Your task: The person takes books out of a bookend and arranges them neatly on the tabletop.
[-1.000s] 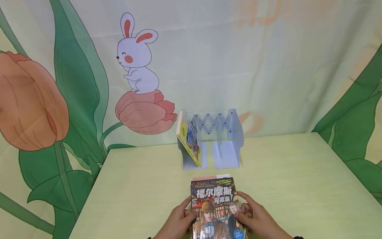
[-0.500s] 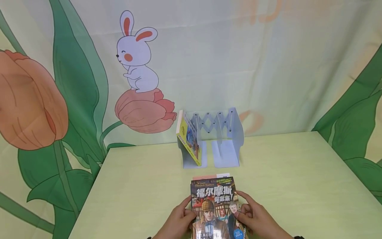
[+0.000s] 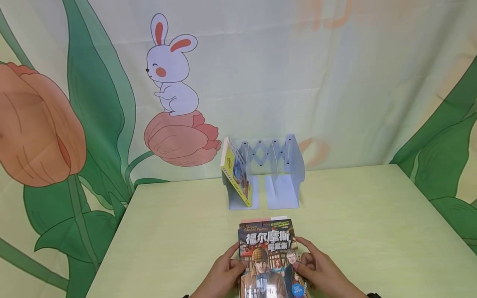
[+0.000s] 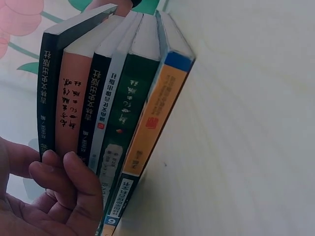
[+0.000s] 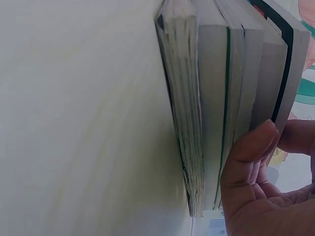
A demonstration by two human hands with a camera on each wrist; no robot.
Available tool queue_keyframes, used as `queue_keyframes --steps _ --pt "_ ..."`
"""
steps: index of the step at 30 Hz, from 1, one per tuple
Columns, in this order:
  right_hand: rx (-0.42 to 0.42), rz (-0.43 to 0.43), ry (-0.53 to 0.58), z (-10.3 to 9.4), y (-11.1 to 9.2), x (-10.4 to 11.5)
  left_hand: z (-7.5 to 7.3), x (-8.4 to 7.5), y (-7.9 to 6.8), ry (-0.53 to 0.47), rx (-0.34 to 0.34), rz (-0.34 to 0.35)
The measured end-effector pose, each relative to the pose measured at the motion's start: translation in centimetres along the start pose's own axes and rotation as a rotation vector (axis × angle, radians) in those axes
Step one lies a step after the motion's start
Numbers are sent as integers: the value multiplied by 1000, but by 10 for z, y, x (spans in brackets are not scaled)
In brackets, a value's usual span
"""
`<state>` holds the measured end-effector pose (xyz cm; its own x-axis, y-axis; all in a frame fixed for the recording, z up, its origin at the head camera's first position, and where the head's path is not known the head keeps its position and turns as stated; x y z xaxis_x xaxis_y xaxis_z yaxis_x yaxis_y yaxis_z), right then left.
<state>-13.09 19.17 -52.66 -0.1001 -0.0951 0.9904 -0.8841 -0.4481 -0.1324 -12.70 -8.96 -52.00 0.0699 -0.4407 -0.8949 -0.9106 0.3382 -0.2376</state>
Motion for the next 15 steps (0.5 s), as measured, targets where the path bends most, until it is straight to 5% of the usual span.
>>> queue_keyframes --steps 10,15 --pt "-91 -1 -93 -3 3 4 -8 0 2 127 -92 -55" --pt "-203 -35 -133 -6 3 13 -19 -5 1 216 -156 14"
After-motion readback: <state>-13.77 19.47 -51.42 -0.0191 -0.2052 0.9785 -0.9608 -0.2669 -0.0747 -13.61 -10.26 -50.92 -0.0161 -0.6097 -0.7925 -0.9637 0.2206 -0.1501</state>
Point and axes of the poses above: each hand's wrist, its own y-axis towards the middle knuckle, its own z-axis out of the palm, x = y × z, the point moved 2 cm from there along y, towards the middle knuckle, and after that the axes turned 13 degrees about y, right-handed, at the moved point
